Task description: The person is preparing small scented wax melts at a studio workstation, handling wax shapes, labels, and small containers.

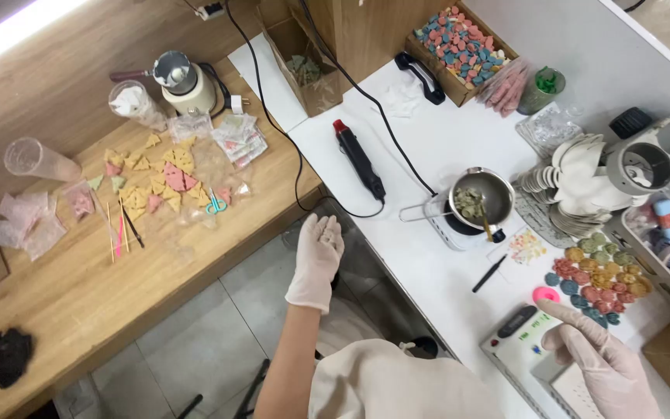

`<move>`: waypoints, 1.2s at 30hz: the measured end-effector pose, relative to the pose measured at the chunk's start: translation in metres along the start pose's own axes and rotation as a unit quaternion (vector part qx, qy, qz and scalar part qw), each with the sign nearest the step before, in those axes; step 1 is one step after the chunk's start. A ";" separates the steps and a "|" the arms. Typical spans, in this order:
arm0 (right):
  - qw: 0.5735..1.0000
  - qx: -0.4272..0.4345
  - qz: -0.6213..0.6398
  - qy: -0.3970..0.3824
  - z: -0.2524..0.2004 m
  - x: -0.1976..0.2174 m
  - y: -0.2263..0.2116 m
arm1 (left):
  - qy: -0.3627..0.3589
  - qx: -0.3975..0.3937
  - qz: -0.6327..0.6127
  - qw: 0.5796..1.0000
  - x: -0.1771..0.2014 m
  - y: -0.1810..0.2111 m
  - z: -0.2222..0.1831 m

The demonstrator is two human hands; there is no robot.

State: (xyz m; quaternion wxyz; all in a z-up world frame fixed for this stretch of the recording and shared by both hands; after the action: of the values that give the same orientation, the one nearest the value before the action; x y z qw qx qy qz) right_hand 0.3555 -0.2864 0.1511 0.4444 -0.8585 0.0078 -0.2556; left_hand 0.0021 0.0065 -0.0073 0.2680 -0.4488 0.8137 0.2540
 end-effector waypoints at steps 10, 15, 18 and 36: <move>0.998 -0.057 0.007 0.004 0.035 -0.176 -0.094 | 0.017 0.057 -0.272 0.960 -0.029 0.170 0.257; 0.993 -0.097 -0.026 0.065 0.030 -0.208 -0.113 | 0.031 0.052 -0.391 0.918 -0.101 0.210 0.262; 0.987 -0.115 -0.054 0.103 0.028 -0.216 -0.124 | 0.040 0.043 -0.468 0.882 -0.117 0.231 0.261; 0.980 -0.153 -0.004 0.129 0.032 -0.234 -0.150 | 0.031 -0.036 -0.791 0.610 -0.074 0.242 0.376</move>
State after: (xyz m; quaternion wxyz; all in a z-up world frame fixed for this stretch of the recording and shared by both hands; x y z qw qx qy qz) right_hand 0.1341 -0.1147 0.1498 0.3023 -0.8760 0.1003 -0.3623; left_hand -0.0955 0.4103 -0.1898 0.3229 -0.9350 0.1403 -0.0414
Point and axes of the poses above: each hand's wrist, its own z-axis towards the middle knuckle, its own x-axis out of the back of the hand, y = z × x, the point moved 1 cm from there along z, towards the middle knuckle, and after that the axes turned 12 degrees about -z, right-handed, at the moved point
